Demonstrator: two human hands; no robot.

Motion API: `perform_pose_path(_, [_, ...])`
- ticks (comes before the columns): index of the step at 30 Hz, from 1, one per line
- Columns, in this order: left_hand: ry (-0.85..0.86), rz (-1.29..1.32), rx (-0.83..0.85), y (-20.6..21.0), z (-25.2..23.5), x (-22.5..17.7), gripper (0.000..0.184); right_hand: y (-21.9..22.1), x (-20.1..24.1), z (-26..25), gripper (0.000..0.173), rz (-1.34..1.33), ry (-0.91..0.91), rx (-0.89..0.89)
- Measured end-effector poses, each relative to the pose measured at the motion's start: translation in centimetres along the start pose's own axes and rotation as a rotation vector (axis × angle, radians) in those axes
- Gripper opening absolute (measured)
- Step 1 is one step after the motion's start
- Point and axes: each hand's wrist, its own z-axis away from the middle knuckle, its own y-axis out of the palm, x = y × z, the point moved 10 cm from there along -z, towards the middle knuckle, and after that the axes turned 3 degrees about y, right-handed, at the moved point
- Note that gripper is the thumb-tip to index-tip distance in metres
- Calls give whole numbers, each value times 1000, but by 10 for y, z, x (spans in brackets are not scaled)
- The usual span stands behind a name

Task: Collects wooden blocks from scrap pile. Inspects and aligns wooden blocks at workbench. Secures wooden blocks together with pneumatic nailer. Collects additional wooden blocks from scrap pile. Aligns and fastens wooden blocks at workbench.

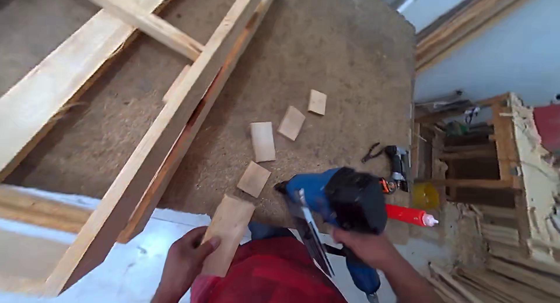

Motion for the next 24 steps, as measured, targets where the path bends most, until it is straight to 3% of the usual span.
perform_pose_path(3, [90,78,-196,-18,-16,-42,39,-60,-29,-55,26,-284,96,-93])
perform_pose_path(6, [20,18,-357,-24,-63,-64,33,-97,-67,-131,30,-613,103,-112])
perform_pose_path(11, [-164,-610,-448,-36,-92,-91,46,-124,-127,-231,29,-916,117,9])
perform_pose_path(14, [-1,-864,-482,-3,-72,-143,60,-125,-153,-263,27,-925,209,18])
perform_pose_path(17, [85,-841,-322,62,-72,-156,65,-116,-169,-274,29,-705,241,-36])
perform_pose_path(19, [39,-853,-218,107,-90,-148,85,-127,-168,-272,44,-322,204,-105])
perform_pose_path(21, [-20,-978,-227,132,-111,-136,108,-145,-144,-249,61,88,198,-175])
perform_pose_path(24, [-105,-1171,-247,140,-125,-126,103,-146,-83,-196,68,315,65,-296])
